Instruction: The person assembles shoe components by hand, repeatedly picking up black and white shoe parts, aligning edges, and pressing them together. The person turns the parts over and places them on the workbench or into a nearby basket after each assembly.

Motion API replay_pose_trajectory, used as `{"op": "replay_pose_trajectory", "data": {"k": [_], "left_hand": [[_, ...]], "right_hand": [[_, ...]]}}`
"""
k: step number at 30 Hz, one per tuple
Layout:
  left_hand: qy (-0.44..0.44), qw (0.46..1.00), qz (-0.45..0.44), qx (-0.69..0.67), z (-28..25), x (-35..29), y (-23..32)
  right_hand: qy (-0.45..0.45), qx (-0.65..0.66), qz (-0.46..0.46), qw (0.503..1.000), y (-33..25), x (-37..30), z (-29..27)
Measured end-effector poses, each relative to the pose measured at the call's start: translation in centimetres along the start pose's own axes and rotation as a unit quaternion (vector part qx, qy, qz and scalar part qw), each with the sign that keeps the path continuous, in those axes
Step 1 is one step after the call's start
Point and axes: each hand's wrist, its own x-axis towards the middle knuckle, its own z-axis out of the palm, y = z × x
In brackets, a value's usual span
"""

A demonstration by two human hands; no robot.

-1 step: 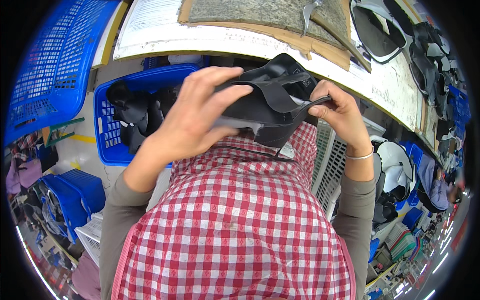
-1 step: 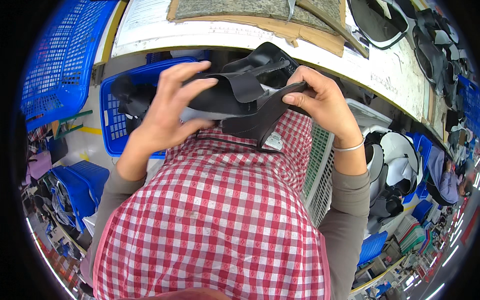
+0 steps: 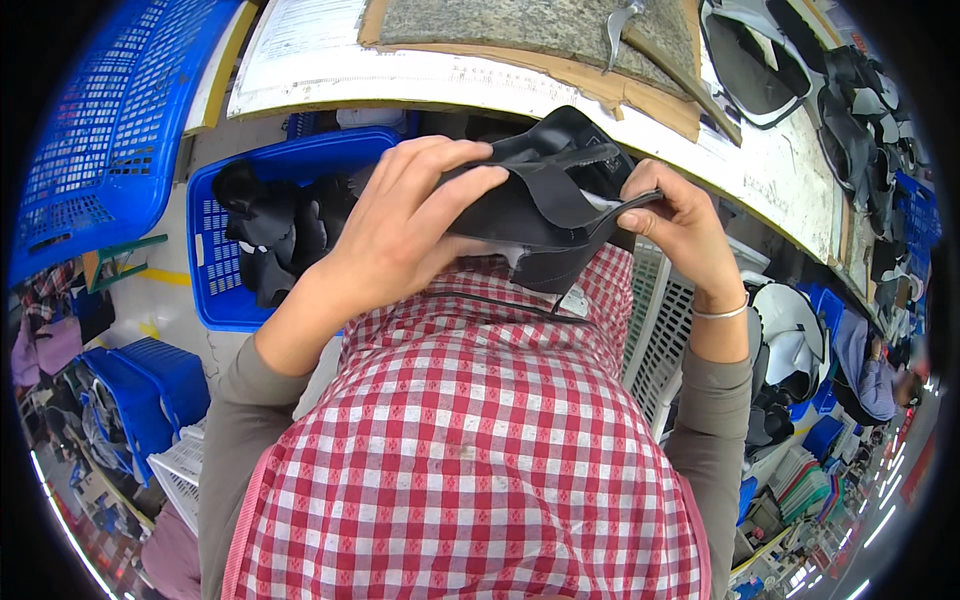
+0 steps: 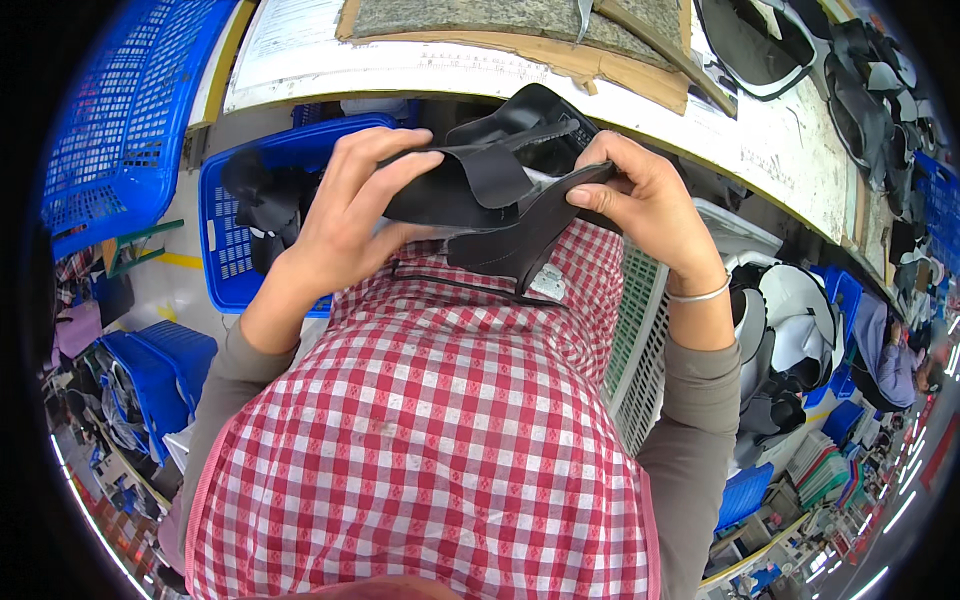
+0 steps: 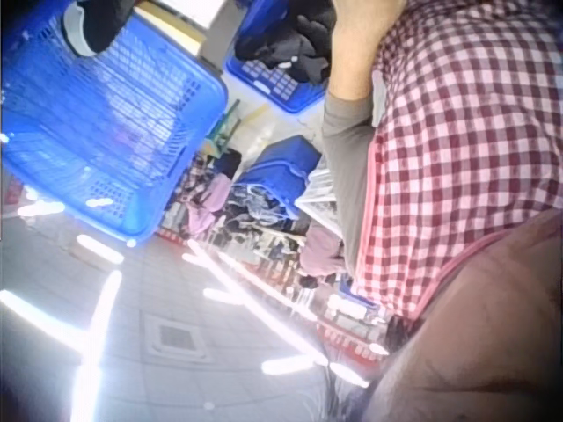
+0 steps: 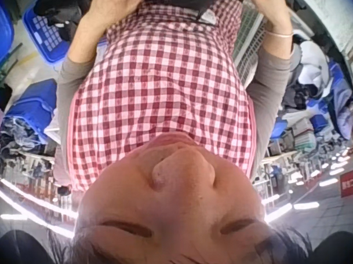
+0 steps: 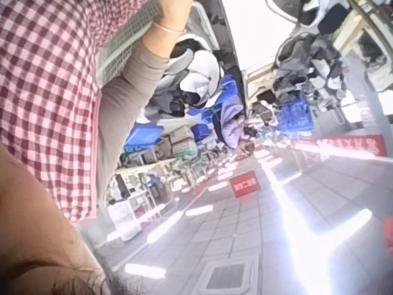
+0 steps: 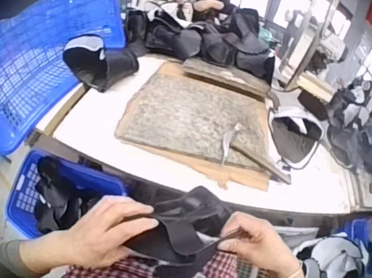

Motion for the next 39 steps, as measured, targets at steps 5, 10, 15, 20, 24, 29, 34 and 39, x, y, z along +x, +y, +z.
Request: {"op": "replay_pose_trajectory", "data": {"k": [5,10,15,20,24,29,34,39], "left_hand": [[0.068,0.937,-0.292,-0.180,1.7,3.0,-4.6],[0.052,0.968,-0.169,0.181,4.0,3.6,-4.7],[0.106,0.985,0.128,-0.055,6.2,3.8,0.5],[-0.071,0.989,0.078,0.108,3.6,5.6,0.3],[0.218,0.929,0.211,0.212,0.6,3.0,0.5],[0.215,0.923,0.266,0.176,0.1,2.1,0.5],[0.165,0.921,0.314,0.160,-0.2,2.6,0.7],[0.139,0.932,0.302,0.147,0.7,2.0,0.9]], "right_hand": [[-0.040,-0.272,-0.070,0.959,-3.5,-0.2,1.7],[0.030,-0.318,-0.109,0.941,-3.0,-0.5,3.9],[0.058,-0.296,-0.096,0.949,-1.3,-0.7,2.5],[0.019,-0.402,-0.164,0.900,-4.0,-1.2,4.1],[0.106,-0.436,-0.331,0.830,-7.2,-3.8,5.4],[0.212,-0.433,-0.327,0.812,-5.7,-5.9,5.7],[0.289,-0.434,-0.322,0.790,-4.1,-6.2,7.2],[0.316,-0.431,-0.324,0.780,-3.5,-6.6,7.5]]}}
